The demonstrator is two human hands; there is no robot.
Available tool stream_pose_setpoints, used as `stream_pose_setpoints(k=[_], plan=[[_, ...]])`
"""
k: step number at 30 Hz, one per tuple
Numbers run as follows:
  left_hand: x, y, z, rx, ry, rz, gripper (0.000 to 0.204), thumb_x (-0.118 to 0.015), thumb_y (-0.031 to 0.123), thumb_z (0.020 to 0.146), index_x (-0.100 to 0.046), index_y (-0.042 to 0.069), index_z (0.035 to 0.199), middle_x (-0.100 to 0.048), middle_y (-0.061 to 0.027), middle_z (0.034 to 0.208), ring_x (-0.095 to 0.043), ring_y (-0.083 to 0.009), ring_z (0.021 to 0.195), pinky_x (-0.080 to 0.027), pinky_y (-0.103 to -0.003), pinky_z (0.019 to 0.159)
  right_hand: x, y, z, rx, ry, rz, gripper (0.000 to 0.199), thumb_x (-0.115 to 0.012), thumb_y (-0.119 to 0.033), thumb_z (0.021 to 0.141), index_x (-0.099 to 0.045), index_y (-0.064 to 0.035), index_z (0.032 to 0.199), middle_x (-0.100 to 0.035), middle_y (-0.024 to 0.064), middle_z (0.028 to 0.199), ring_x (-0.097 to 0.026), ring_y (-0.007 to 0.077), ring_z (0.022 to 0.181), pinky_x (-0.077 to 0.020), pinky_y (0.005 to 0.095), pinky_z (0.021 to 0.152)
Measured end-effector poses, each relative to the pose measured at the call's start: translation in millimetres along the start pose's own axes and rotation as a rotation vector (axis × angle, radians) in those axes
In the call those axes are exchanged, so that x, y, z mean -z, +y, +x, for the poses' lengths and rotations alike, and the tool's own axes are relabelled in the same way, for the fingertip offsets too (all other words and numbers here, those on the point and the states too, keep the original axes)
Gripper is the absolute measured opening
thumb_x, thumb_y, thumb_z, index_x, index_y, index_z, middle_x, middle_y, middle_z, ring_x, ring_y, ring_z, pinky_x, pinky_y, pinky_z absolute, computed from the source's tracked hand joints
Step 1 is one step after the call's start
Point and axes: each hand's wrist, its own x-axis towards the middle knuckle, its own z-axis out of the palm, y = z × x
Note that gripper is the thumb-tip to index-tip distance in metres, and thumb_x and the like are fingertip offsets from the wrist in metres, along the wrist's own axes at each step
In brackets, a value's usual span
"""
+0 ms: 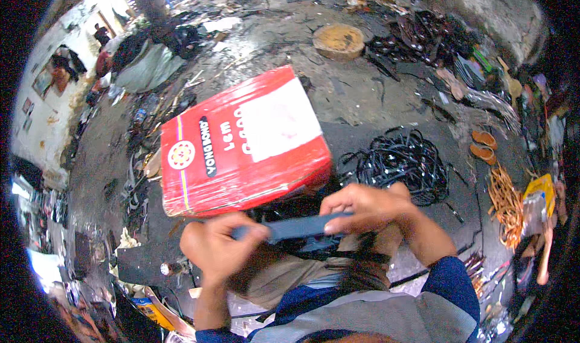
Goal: The person sits on the floor and repeatedly ties black straps around a red rectangular package. They pull the straps tight, fold the ends, and secure them by hand. The person continues this repetitive tying process throughout the clip.
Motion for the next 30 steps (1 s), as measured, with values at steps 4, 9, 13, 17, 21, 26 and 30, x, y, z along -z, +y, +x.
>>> stream_pose_setpoints(k=[4,9,13,17,21,26,30], plan=[[129,-13,26,-0.103,0.294,0.059,0.014,-0.075,0.011,0.080,-0.068,0.004,0.071,-0.067,-0.0007,0.071,-0.059,-0.0082,0.068,-0.047,-0.027,0.067,37,-39,8,0.025,0.257,-0.155,0.023,-0.069,-0.026,0.097,-0.069,-0.0025,0.099,-0.068,0.0023,0.079,-0.063,0.0093,0.070,-0.0512,0.0292,0.063],[205,-34,53,0.189,0.389,0.703,0.018,-0.076,0.022,0.081,-0.073,0.004,0.085,-0.070,-0.0110,0.091,-0.067,-0.0214,0.087,-0.051,-0.037,0.078,60,-76,52,0.194,0.420,-0.522,0.024,-0.071,-0.026,0.090,-0.071,-0.0029,0.095,-0.072,0.0134,0.083,-0.070,0.0251,0.078,-0.0534,0.0403,0.074],[155,-27,91,-0.105,0.916,1.345,0.043,-0.077,0.019,0.074,-0.072,0.010,0.116,-0.063,-0.0172,0.127,-0.057,-0.0352,0.123,-0.047,-0.043,0.103,53,-94,90,0.210,0.543,-0.885,0.022,-0.069,-0.026,0.087,-0.074,-0.0063,0.095,-0.073,0.0189,0.093,-0.071,0.0381,0.089,-0.0544,0.0487,0.082],[31,21,132,-0.399,0.224,0.189,0.051,-0.073,0.006,0.081,-0.061,0.004,0.130,-0.065,-0.0204,0.117,-0.066,-0.0313,0.103,-0.054,-0.041,0.090,45,-84,118,0.199,0.680,-1.085,0.023,-0.073,-0.028,0.086,-0.073,-0.0085,0.099,-0.073,0.0175,0.093,-0.071,0.0367,0.089,-0.0553,0.0507,0.082],[-30,18,148,-0.392,0.015,-0.091,0.042,-0.072,0.008,0.082,-0.059,0.003,0.122,-0.069,-0.0093,0.094,-0.064,-0.0163,0.074,-0.055,-0.032,0.069,48,-69,125,0.218,0.796,-1.036,0.029,-0.075,-0.026,0.084,-0.067,-0.0084,0.106,-0.071,0.0198,0.089,-0.070,0.0384,0.090,-0.0547,0.0506,0.079],[-38,16,148,-0.416,0.053,-0.102,0.038,-0.075,0.009,0.079,-0.063,0.002,0.115,-0.068,-0.0105,0.088,-0.061,-0.0139,0.072,-0.053,-0.031,0.065,54,-64,111,0.318,0.802,-1.030,0.026,-0.074,-0.025,0.086,-0.066,-0.0078,0.104,-0.069,0.0191,0.089,-0.067,0.0412,0.088,-0.0539,0.0513,0.078],[-38,10,146,-0.373,0.006,-0.105,0.037,-0.076,0.009,0.079,-0.065,0.002,0.113,-0.067,-0.0106,0.089,-0.062,-0.0156,0.074,-0.053,-0.031,0.067,47,-78,98,0.257,0.763,-1.066,0.024,-0.073,-0.025,0.086,-0.066,-0.0083,0.102,-0.068,0.0171,0.089,-0.067,0.0387,0.088,-0.0541,0.0503,0.078]])
